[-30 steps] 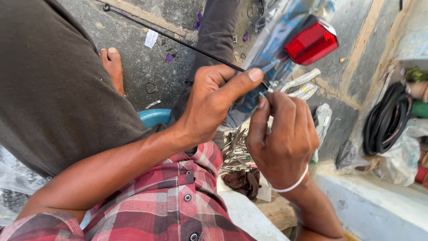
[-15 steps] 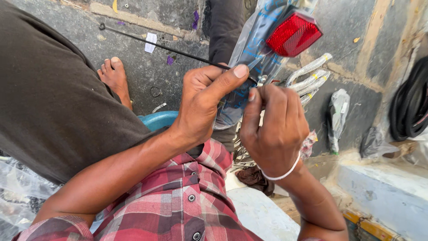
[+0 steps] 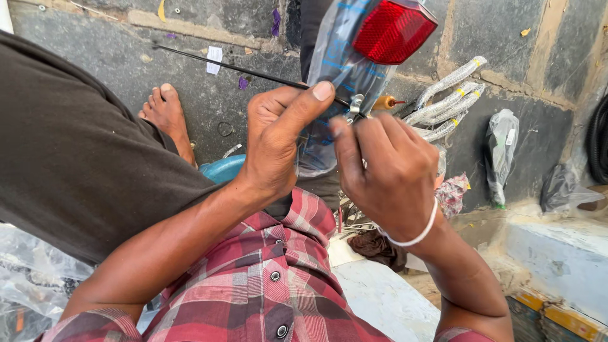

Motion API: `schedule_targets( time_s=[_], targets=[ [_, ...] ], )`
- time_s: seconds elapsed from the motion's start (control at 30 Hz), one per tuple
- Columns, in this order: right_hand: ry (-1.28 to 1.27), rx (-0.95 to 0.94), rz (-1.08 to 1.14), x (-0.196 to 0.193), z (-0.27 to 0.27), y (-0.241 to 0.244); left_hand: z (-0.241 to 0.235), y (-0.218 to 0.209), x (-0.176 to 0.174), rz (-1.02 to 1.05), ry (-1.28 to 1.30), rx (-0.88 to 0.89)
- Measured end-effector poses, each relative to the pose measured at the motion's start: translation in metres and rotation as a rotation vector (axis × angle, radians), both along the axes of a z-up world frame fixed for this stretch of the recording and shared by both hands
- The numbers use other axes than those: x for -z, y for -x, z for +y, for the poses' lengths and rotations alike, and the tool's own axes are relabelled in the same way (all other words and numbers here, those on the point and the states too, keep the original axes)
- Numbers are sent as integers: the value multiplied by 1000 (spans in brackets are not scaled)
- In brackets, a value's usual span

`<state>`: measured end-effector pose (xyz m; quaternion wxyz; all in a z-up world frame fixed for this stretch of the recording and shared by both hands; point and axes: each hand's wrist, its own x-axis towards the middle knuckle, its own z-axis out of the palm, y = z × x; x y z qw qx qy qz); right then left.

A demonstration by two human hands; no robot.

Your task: The person unpacks a bicycle reflector and associated hardware from plastic packaging using scissors and pliers. They then proceed to assemble the reflector by inserting a metal rod and securing it with a nut and bolt using a screwdriver.

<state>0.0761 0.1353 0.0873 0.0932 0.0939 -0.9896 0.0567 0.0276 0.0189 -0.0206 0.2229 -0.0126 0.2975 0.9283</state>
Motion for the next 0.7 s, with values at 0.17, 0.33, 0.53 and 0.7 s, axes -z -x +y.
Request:
schedule_targets(
  time_s=[0.17, 0.33, 0.53, 0.7],
  targets=[
    [112, -66, 158, -4, -4, -7, 0, 0, -3, -59, 41, 38],
    [3, -50, 98, 14, 2, -11, -1, -4, -2, -46, 17, 37],
    [1, -16, 164, 32, 3, -7, -2, 2, 4, -42, 45, 13],
    [-88, -98, 253, 29, 8, 7, -6, 1, 21, 32, 136, -72]
  ],
)
